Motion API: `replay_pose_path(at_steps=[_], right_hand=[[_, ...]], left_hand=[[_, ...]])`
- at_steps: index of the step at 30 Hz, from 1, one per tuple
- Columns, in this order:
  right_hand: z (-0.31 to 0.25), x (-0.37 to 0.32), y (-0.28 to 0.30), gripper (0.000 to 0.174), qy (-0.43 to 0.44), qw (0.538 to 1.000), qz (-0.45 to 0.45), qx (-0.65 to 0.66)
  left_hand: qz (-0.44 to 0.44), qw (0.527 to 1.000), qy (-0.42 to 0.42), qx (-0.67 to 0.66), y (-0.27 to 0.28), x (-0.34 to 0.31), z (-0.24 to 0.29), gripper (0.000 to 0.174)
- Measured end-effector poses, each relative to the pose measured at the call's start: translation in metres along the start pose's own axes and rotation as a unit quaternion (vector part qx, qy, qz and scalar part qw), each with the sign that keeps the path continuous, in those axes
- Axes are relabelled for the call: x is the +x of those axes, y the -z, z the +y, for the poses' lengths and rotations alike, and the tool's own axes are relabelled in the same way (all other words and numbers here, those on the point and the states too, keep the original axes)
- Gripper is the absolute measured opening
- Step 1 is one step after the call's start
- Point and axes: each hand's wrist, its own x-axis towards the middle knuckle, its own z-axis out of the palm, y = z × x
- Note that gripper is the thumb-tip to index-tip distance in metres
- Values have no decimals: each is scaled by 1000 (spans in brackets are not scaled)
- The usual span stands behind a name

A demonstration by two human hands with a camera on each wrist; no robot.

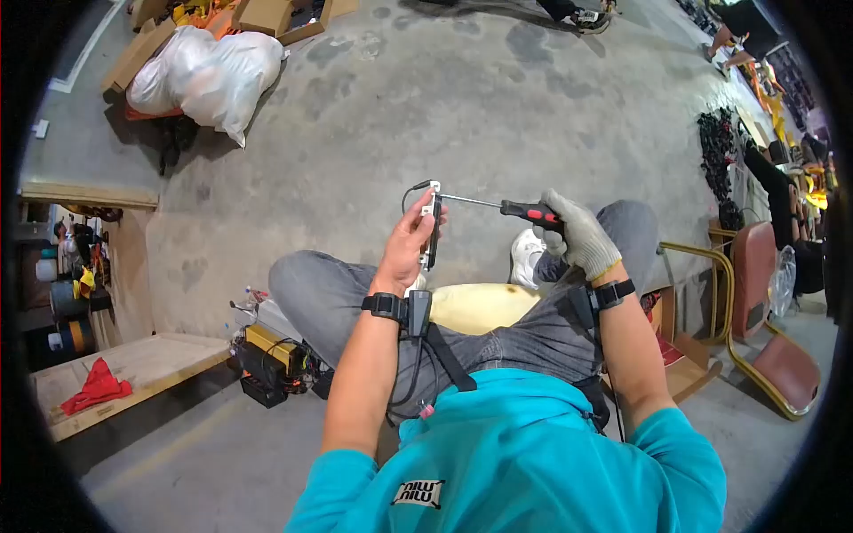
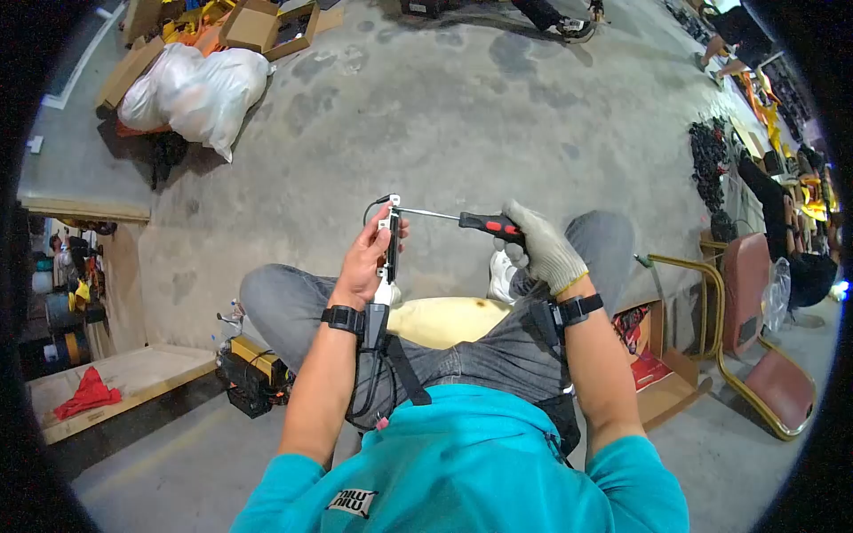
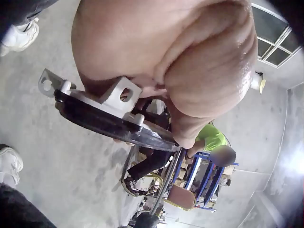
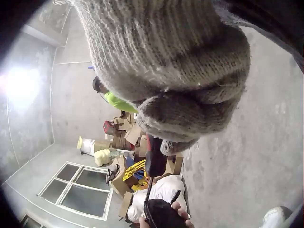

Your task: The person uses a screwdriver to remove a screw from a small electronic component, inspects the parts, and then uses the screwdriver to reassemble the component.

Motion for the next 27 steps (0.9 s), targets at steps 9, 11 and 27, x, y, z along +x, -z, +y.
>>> replay_pose_path(at_steps=[9, 11, 27], right_hand=[[-5, 10, -5, 33, 95, 992, -73, 36], [-1, 10, -3, 32, 158, 986, -57, 12], [-2, -4, -22, 31, 172, 983, 58, -14]], left_hand=[[6, 1000, -27, 15, 3, 13, 11, 51], [6, 1000, -19, 3, -1, 9, 10, 51], [21, 1000, 12, 7, -9, -1, 2, 50]])
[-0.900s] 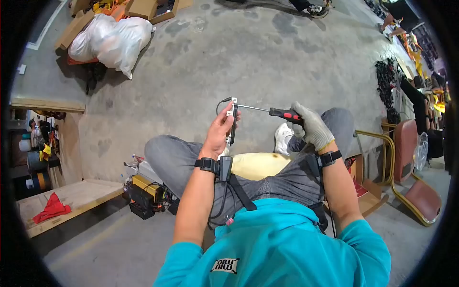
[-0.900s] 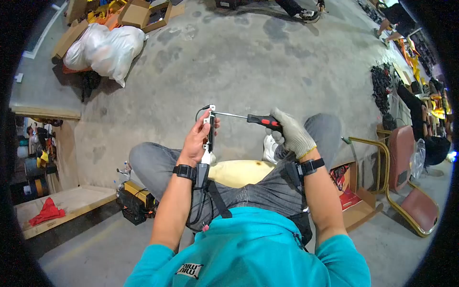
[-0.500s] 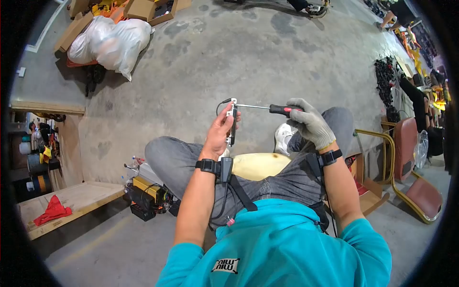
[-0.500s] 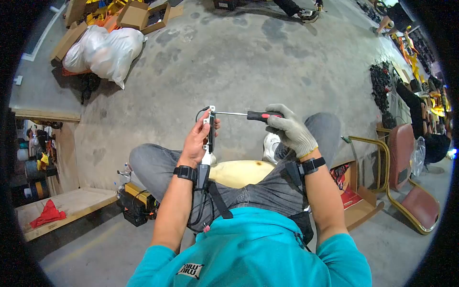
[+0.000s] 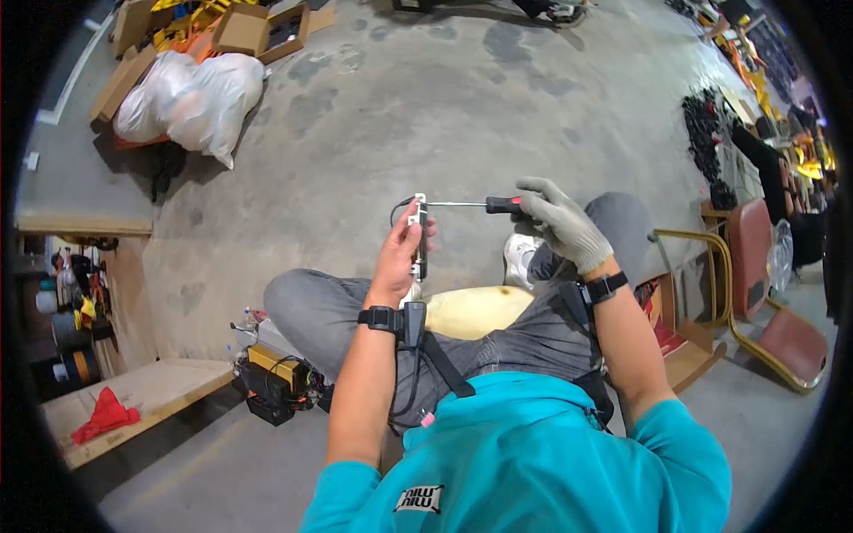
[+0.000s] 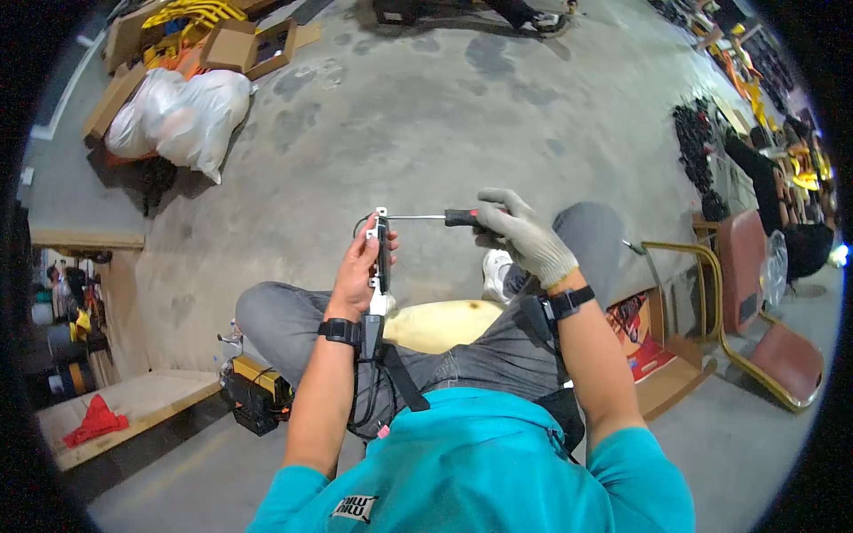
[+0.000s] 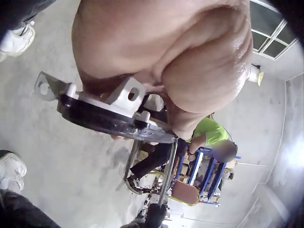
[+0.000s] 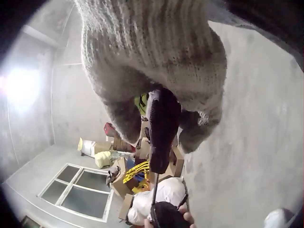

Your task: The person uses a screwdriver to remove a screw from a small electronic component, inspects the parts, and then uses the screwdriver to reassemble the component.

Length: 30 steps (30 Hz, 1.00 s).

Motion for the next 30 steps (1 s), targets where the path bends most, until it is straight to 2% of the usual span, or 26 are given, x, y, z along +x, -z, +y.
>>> replay_pose_path(at_steps=[1, 2, 4, 6, 7, 10, 11, 14, 15, 16, 18, 20, 22, 24, 26, 27, 28, 30], right_hand=[[-2, 4, 11, 30, -91, 993, -66, 23], [-6, 5, 13, 30, -140, 988, -62, 21], [1, 10, 21, 30, -33, 994, -86, -62], [14, 13, 24, 32, 3, 996, -74, 47], [14, 15, 26, 33, 29, 994, -92, 46], [4, 3, 18, 32, 0, 996, -79, 37], [2, 3, 18, 30, -42, 995, -90, -20], [5, 3, 26, 28, -78, 990, -103, -49], [13, 9, 31, 25, -28, 991, -96, -94], [17, 13, 35, 25, -27, 991, -95, -95], [25, 19, 36, 27, 59, 993, -93, -44], [0, 1, 16, 27, 42, 996, -52, 62], [7, 11, 18, 28, -30, 999, -44, -12], [23, 22, 32, 30, -103, 990, -94, 3], [-3, 6, 15, 28, -68, 995, -78, -10], [3, 8, 15, 24, -16, 995, -90, 29], [7, 10, 15, 23, 28, 997, -72, -1], [5, 11, 17, 25, 21, 998, -61, 28]], left_hand=[[6, 1000, 5, 27, -1, -1, 3, 50], [5, 1000, -2, 15, 2, 1, 0, 50], [4, 999, -18, 36, 6, 4, -3, 50], [-1, 1000, -12, 9, 7, 4, -7, 51], [-4, 1000, -12, 15, 7, 3, -7, 50], [11, 1000, -5, 22, 4, 1, -5, 50], [3, 1000, 0, 16, 5, 0, -4, 51], [14, 1000, 5, 12, 4, -1, -4, 52], [7, 1000, 1, 12, 4, 0, -5, 53], [6, 1000, 1, 10, 2, 2, -7, 53], [8, 1000, 4, 8, 3, 1, -6, 53], [8, 1000, 6, 9, 5, 3, -9, 53], [2, 1000, 2, 17, 3, 4, -7, 53], [1, 1000, 5, -18, 6, 4, -10, 54], [10, 1000, -8, -12, 7, 5, -9, 53], [11, 1000, -5, -28, 5, 4, -7, 52], [20, 999, -7, -28, 3, 2, -6, 52], [11, 1000, 7, -11, 0, 1, -3, 51]])
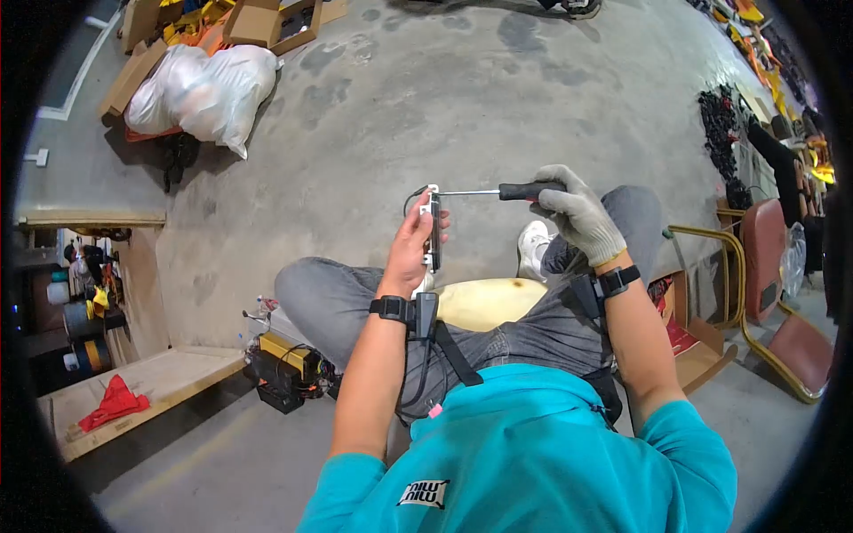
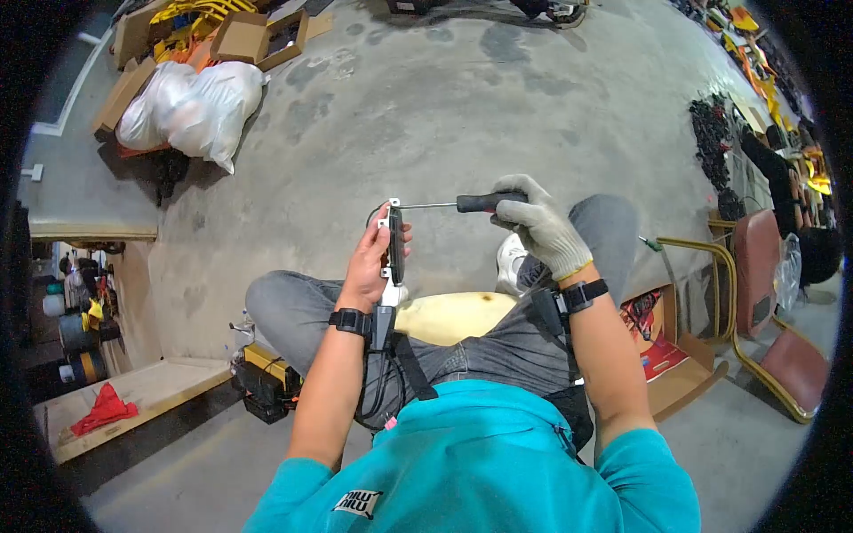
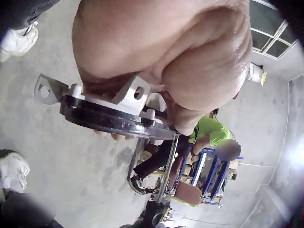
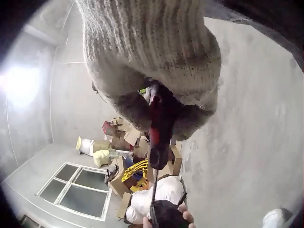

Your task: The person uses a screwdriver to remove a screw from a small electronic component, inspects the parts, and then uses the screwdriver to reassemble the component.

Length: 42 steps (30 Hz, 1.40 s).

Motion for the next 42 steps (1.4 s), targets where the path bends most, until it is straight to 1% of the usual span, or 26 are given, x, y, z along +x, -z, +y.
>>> replay_pose_path(at_steps=[1, 3, 4, 6, 7, 9, 12, 13, 15, 16, 18, 19, 21, 22, 24, 25, 27, 28, 30, 33, 34, 36, 37, 38, 40, 42], right_hand=[[-2, -1, -2, 25, -2, 1000, -3, -1], [-9, -3, -6, 28, -95, 995, -7, 27], [-6, -1, -2, 28, -97, 995, -10, 26], [-1, 2, 10, 31, -109, 991, -74, 5], [1, 3, 8, 31, -109, 991, -74, 4], [5, 1, 0, 33, -5, 1000, -3, 11], [-6, -5, -7, 30, -20, 999, -8, 24], [-2, -2, -1, 30, -20, 999, -9, 24], [5, 4, 10, 28, -126, 989, -59, 51], [6, 3, 10, 28, -127, 989, -59, 52], [2, 2, 7, 30, -74, 997, -32, 15], [4, 2, 6, 30, -74, 997, -32, 14], [5, 2, 0, 32, 23, 999, 2, 33], [1, 0, -3, 32, 23, 999, 3, 32], [-11, -6, -7, 28, -65, 998, -10, 2], [-8, -3, -3, 28, -65, 998, -11, 3], [-1, 2, 9, 28, -120, 991, -56, -34], [1, 2, 8, 28, -119, 991, -55, -35], [5, 0, 1, 33, -6, 1000, -9, 5], [1, -1, -1, 32, 10, 1000, -17, 3], [0, -1, -1, 32, 10, 1000, -18, 2], [-1, -1, 2, 28, -115, 993, -16, 0], [-2, 0, 5, 31, -118, 992, -38, -28], [2, 1, 6, 31, -118, 992, -36, -28], [10, 3, 1, 33, 11, 1000, -12, -17], [5, 0, -3, 31, 13, 1000, -3, -3]], left_hand=[[0, 1000, 1, -11, 1, 1, -2, 50], [1, 1000, -1, -11, 0, 1, -1, 50], [0, 1000, 0, -10, 0, 0, 0, 50], [3, 1000, 1, -10, -1, -1, 1, 50], [4, 1000, 0, -11, -2, 0, 2, 49], [1, 1000, -2, -5, -1, 1, 2, 49], [-4, 1000, -3, -4, 0, 1, 1, 49], [-4, 1000, -2, -9, 0, 1, 1, 50], [-3, 1000, -3, -12, 0, 1, 1, 50], [-5, 1000, -2, -13, 0, 0, 1, 50], [-6, 1000, -1, -13, 1, 1, 0, 50], [-7, 1000, 0, -13, 1, 1, 0, 49], [-11, 1000, -1, -13, 2, 2, -1, 49], [-16, 1000, -3, -12, 3, 3, -2, 49], [-13, 1000, -1, -11, 3, 2, -2, 49], [-10, 1000, 1, -10, 3, 2, -1, 49], [-4, 1000, 2, -10, 3, 1, -1, 49], [1, 1000, 0, -12, 2, 2, -1, 48], [-3, 1000, -2, -5, 2, 2, 0, 48], [-4, 1000, 0, 0, 1, 1, 2, 47], [-2, 1000, 3, -1, 1, 1, 2, 47], [-2, 1000, 0, -2, 1, 1, 2, 47], [-4, 1000, -2, -2, 1, 1, 2, 48], [-5, 1000, -1, -2, 1, 1, 2, 48], [-10, 1000, -8, -5, 2, 3, 2, 47], [-5, 1000, -2, -2, 2, 2, 1, 47]])
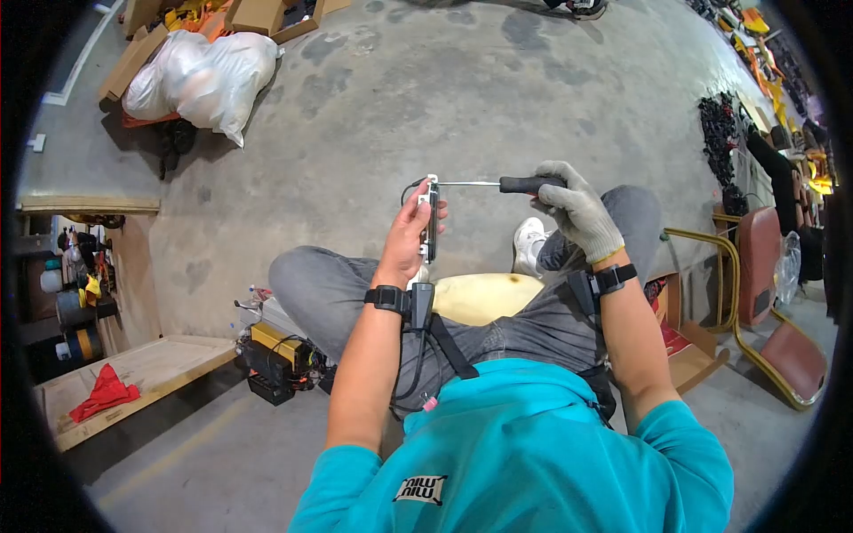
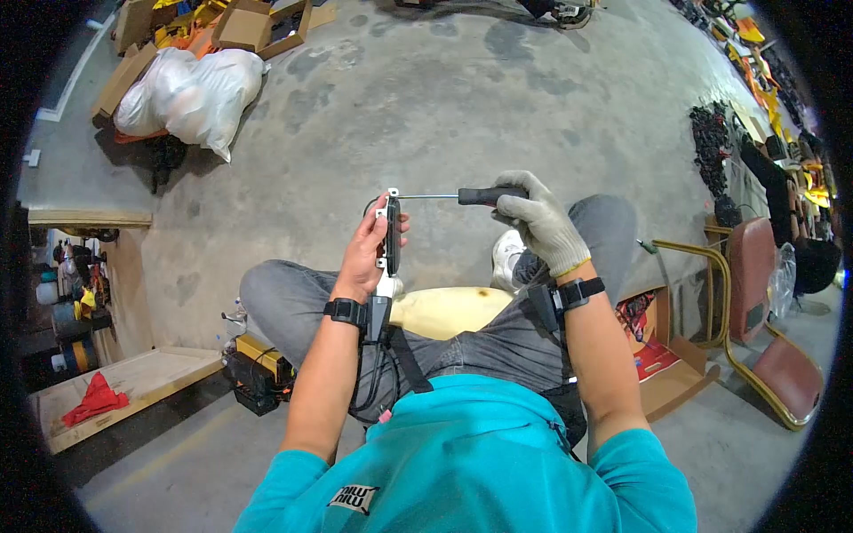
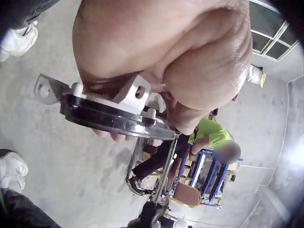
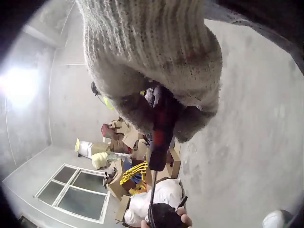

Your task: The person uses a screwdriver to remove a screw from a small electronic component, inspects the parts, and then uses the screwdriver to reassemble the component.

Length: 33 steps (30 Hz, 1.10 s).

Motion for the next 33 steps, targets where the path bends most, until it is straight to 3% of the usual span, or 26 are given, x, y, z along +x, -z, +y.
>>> replay_pose_path(at_steps=[2, 4, 5, 8, 10, 11, 14, 16, 17, 18, 20, 24, 26, 33], right_hand=[[-4, -1, -1, 30, 3, 1000, 10, 15], [-6, 1, 3, 29, -120, 993, -8, 12], [-5, 2, 5, 29, -120, 993, -7, 13], [0, 4, 10, 30, -101, 994, -28, 16], [3, 4, 4, 30, 9, 1000, 6, -6], [2, 2, 2, 30, 9, 1000, 5, -6], [-2, 1, 2, 30, -34, 999, -8, -7], [-2, 4, 8, 32, -142, 989, -34, -22], [-3, 2, 10, 33, -149, 988, -29, -25], [0, 3, 8, 33, -148, 988, -28, -25], [8, 5, 6, 30, -24, 1000, 4, -13], [0, 3, 11, 28, -24, 999, -35, -17], [-3, 2, 5, 28, -125, 992, -19, 15], [0, 3, 6, 29, -60, 998, 5, 20]], left_hand=[[4, 1000, 6, 4, 0, 0, 0, 47], [6, 1000, 3, -3, 0, 0, 1, 47], [5, 1000, 5, -3, 0, -1, 1, 47], [8, 1000, 6, -4, -2, -1, 2, 47], [15, 1000, 9, -2, -1, -1, 1, 47], [15, 1000, 8, -2, 0, -1, 1, 47], [13, 1000, 6, -5, 0, -1, 1, 46], [5, 1000, 6, -24, -1, -2, 0, 46], [5, 1000, 6, -24, -1, -2, 1, 46], [7, 1000, 7, -20, -1, -1, 1, 46], [12, 1000, 7, -16, 0, -1, 1, 46], [8, 1000, 3, -12, 0, 0, 1, 46], [11, 1000, 6, -13, -1, -1, 2, 46], [14, 999, 4, -29, 0, 0, 0, 47]])
